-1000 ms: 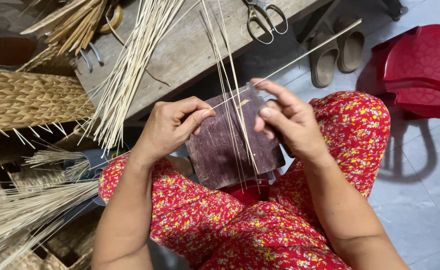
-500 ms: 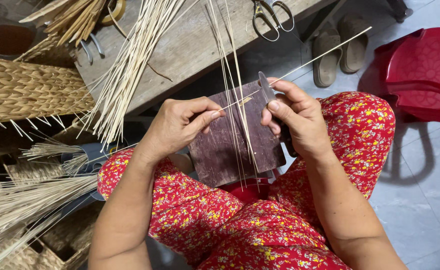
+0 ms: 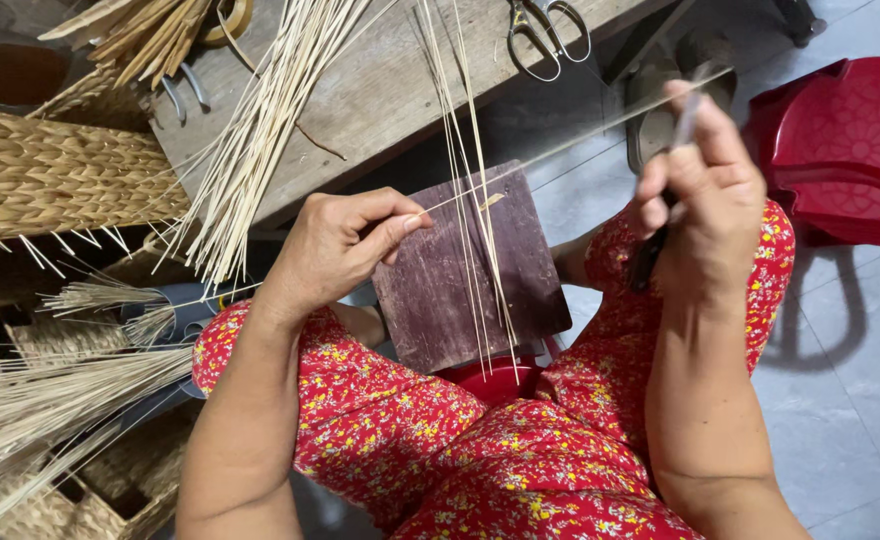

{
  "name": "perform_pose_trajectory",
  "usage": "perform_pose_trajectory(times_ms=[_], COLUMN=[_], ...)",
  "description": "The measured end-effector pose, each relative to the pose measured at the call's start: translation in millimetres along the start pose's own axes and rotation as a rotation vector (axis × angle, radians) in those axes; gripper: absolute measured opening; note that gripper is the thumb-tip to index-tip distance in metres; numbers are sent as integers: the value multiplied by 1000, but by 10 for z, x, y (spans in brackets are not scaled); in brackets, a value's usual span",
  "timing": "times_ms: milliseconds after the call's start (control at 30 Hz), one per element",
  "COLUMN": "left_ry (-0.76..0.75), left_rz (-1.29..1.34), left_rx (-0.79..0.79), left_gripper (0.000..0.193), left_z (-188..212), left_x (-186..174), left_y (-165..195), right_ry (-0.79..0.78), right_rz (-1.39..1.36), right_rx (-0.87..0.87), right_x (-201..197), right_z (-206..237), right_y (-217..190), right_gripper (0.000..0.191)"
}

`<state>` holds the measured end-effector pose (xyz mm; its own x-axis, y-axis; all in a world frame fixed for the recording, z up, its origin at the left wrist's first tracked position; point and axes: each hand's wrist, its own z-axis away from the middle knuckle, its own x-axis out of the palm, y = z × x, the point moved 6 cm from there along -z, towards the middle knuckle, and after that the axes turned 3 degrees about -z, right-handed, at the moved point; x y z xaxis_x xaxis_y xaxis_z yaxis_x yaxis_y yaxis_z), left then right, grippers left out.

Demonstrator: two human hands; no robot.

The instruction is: The person sits on the floor and shaves thin strips off long bamboo sticks with a knife, drawing the blade along the stick over a small wooden board. They set finished sticks aside and pick up new sticks from the pile, repeating the shaving on each stick.

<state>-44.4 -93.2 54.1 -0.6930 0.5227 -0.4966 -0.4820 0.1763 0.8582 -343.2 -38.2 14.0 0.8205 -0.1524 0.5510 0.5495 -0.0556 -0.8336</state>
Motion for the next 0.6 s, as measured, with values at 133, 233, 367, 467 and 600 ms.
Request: perform_pose_trajectory(times_ms=[133,233,367,467,600], left_ry=[-21,-56,-119,-149,-160], left_rz=[-20,-26,44,80,123], left_rx=[6,42,29,-4,-9], left_gripper=[17,19,20,20,21], left_z=[-30,-47,-48,-36,0], left_x=[56,106,136,139,113], left_y=[18,49,29,-3,-14], right_ry=[-202,-290,-248,-230,-148], right_rz=[156,135,109,81,36], right_rx=[123,208,218,207,192], right_x=[301,469,436,401,323], right_z=[103,167,120,123,105], right_y=[275,505,570,545,473], right_gripper=[51,50,41,40,37])
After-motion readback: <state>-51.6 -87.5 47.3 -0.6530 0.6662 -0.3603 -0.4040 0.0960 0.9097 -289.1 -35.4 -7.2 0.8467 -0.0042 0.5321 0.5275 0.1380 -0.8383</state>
